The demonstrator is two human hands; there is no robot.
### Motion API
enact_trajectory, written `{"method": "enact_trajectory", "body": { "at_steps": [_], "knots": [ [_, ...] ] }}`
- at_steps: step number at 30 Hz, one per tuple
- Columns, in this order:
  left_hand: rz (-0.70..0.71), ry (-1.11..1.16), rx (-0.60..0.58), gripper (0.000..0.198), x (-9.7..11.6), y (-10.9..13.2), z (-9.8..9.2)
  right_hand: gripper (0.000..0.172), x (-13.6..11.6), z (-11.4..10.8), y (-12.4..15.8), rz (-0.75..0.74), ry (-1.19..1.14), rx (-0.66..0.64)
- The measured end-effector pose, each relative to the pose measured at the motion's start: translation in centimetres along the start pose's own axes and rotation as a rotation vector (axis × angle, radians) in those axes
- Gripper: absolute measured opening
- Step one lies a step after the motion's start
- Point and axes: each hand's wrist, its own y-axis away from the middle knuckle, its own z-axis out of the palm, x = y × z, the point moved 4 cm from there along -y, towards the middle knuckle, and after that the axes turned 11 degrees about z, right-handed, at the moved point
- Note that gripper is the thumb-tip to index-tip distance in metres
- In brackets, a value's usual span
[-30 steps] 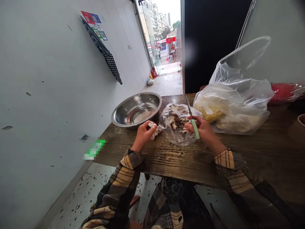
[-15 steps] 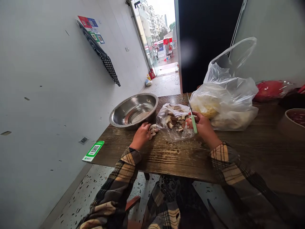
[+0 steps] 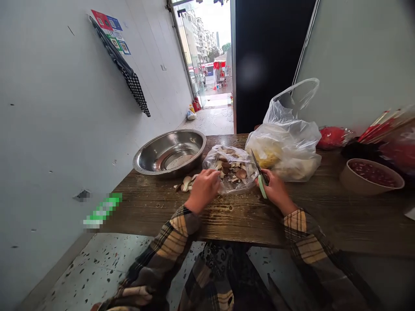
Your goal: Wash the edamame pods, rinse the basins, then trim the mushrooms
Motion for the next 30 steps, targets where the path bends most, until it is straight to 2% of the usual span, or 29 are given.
{"method": "enact_trajectory", "body": {
  "at_steps": [3, 5, 8, 10, 13, 16, 19, 23, 26, 30],
  "knots": [
    [0.066, 0.114, -0.092, 0.031, 2.5, -3.1, 3.4, 0.052, 0.4, -0.2, 0.7, 0.022, -0.091, 0.010],
    [0.089, 0.132, -0.150, 0.038, 3.4, -4.8, 5.5, 0.053, 0.7, -0.5, 1.2, 0.033, -0.133, 0.014],
    [0.065, 0.147, -0.178, 0.042, 3.5, -6.2, 7.6, 0.054, 1.0, -1.3, 2.3, 0.063, -0.158, 0.031],
    [0.009, 0.203, -0.149, 0.040, 3.0, -6.4, 8.3, 0.053, 1.0, -1.9, 3.1, 0.091, -0.182, 0.036],
    [-0.120, 0.347, -0.016, 0.037, 1.6, -5.7, 8.4, 0.053, 0.4, -2.7, 4.3, 0.121, -0.257, 0.036],
    [-0.279, 0.494, 0.226, 0.040, -0.4, -4.1, 7.3, 0.053, -0.8, -2.9, 5.4, 0.141, -0.344, 0.018],
    [-0.437, 0.802, 0.408, 0.044, -1.8, -1.8, 6.3, 0.053, -2.1, -2.1, 6.6, 0.137, -0.384, -0.052],
    [-0.568, 1.392, 0.499, 0.045, -1.9, 0.4, 6.0, 0.051, -3.7, -0.5, 8.3, 0.060, -0.206, -0.191],
    [-0.589, 1.594, 0.572, 0.052, -1.7, 1.0, 5.6, 0.050, -4.4, 0.2, 9.2, 0.000, 0.015, -0.235],
    [-0.547, 1.772, 0.525, 0.047, -1.4, 1.0, 5.4, 0.050, -4.5, 0.2, 9.2, -0.014, 0.124, -0.185]
  ]
}}
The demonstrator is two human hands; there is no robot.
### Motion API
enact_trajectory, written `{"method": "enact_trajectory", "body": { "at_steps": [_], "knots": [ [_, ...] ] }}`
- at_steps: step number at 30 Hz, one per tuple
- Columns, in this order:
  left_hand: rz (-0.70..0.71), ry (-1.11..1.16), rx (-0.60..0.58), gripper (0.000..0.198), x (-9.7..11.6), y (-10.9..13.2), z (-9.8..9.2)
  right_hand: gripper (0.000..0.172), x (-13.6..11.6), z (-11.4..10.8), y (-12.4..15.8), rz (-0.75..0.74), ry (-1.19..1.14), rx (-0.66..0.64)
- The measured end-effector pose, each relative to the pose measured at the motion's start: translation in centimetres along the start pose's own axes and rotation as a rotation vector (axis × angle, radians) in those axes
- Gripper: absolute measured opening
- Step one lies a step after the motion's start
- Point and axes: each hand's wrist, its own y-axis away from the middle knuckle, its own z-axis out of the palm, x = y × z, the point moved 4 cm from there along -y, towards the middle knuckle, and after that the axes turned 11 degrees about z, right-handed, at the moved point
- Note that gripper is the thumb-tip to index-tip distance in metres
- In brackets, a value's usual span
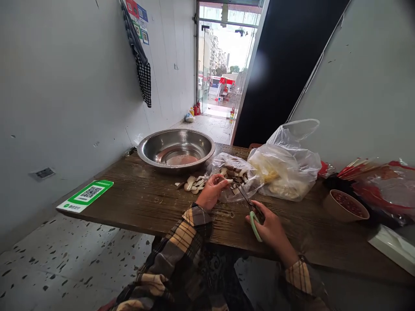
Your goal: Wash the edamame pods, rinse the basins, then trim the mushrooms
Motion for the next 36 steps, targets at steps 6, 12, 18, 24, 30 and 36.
{"method": "enact_trajectory", "body": {
  "at_steps": [6, 12, 18, 24, 30, 36],
  "knots": [
    [0.002, 0.055, -0.060, 0.036, -0.3, 0.2, 0.0, 0.050, -0.2, 0.5, -0.4, 0.003, 0.035, -0.025],
    [-0.043, 0.028, -0.104, 0.032, -0.4, 0.7, 0.5, 0.055, -0.5, 1.4, -0.9, 0.045, -0.002, -0.020],
    [-0.131, 0.024, -0.174, 0.036, -0.3, 1.4, 1.1, 0.058, -0.2, 1.9, -1.3, 0.037, -0.072, -0.031],
    [-0.123, -0.008, -0.181, 0.036, -0.2, 1.3, 1.0, 0.058, -0.1, 1.7, -1.4, 0.025, -0.056, -0.018],
    [-0.092, -0.056, -0.186, 0.034, -0.2, 1.2, 1.0, 0.055, -0.3, 1.6, -1.6, -0.010, -0.059, 0.000],
    [-0.065, -0.079, -0.169, 0.033, -0.1, 1.2, 0.9, 0.052, -0.1, 1.7, -1.9, -0.001, -0.045, -0.054]
  ]
}}
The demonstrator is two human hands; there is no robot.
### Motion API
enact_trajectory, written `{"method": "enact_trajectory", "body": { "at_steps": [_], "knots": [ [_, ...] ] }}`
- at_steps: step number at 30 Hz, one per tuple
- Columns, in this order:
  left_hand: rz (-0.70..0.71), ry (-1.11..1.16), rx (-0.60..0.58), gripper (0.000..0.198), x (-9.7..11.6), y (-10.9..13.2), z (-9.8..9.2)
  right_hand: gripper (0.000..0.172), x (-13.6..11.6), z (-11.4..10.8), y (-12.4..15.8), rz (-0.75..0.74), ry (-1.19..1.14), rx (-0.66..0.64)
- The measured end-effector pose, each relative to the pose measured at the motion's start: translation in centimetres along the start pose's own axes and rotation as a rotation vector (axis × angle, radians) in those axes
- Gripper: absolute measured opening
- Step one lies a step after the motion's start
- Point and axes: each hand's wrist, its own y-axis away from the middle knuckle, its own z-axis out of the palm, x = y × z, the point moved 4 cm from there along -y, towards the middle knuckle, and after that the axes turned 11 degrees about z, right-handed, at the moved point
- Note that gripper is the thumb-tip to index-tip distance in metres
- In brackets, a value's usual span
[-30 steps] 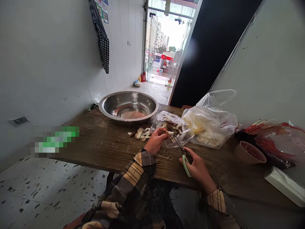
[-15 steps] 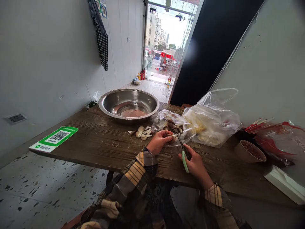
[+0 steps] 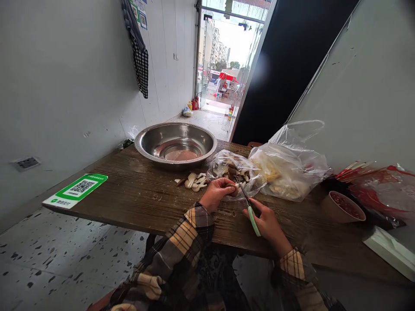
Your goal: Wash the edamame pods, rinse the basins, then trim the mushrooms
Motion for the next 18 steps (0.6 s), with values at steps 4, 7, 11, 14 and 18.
{"method": "enact_trajectory", "body": {
  "at_steps": [4, 7, 11, 14, 18],
  "knots": [
    [0.012, -0.035, -0.015, 0.029, 0.2, 0.0, 0.1, 0.050, 0.4, -0.4, 0.2, -0.003, 0.004, -0.014],
    [0.017, -0.046, -0.026, 0.028, 0.2, 0.0, 0.1, 0.050, 0.9, -0.8, 0.2, 0.015, -0.021, 0.003],
    [0.008, 0.009, -0.010, 0.028, -0.2, -0.1, 0.0, 0.055, 0.7, -1.0, -0.5, 0.069, -0.157, 0.041],
    [-0.010, 0.064, 0.002, 0.029, -0.3, -0.1, -0.1, 0.060, -0.5, -0.5, -1.6, 0.072, -0.311, 0.046],
    [-0.002, 0.051, 0.028, 0.032, -0.2, -0.1, -0.1, 0.062, -2.4, 0.8, -3.4, 0.035, -0.413, 0.054]
  ]
}}
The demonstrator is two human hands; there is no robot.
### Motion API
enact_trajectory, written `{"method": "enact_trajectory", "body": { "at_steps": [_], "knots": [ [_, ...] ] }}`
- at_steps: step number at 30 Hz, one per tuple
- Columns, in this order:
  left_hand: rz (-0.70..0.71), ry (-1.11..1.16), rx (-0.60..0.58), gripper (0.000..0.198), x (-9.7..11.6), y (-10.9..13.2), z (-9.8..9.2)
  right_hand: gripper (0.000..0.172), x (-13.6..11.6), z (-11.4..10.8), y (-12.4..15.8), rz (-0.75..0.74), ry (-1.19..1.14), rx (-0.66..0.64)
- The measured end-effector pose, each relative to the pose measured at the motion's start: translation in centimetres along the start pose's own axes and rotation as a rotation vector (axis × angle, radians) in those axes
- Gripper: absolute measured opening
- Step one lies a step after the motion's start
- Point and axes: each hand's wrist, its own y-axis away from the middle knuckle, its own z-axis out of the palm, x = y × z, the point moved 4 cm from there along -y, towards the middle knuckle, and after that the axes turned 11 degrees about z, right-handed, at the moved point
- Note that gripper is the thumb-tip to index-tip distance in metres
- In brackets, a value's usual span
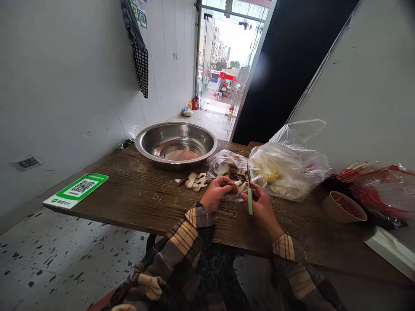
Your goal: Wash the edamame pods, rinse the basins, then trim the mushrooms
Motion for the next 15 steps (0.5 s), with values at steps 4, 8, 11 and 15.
{"method": "enact_trajectory", "body": {
  "at_steps": [4, 8, 11, 15],
  "knots": [
    [0.013, -0.049, 0.008, 0.033, 0.3, 0.0, 0.3, 0.062, -0.5, 1.6, -1.2, -0.034, -0.001, 0.005],
    [0.044, -0.111, 0.023, 0.031, 0.5, 0.0, 0.4, 0.057, -0.5, 1.8, -1.9, -0.079, 0.079, 0.039],
    [0.052, -0.120, 0.047, 0.031, 0.4, -0.1, 0.3, 0.053, -0.7, 1.4, -2.1, -0.108, 0.129, 0.051],
    [0.064, -0.190, 0.092, 0.034, 0.4, -0.1, 0.0, 0.047, -1.6, 1.3, -1.5, -0.182, 0.235, 0.031]
  ]
}}
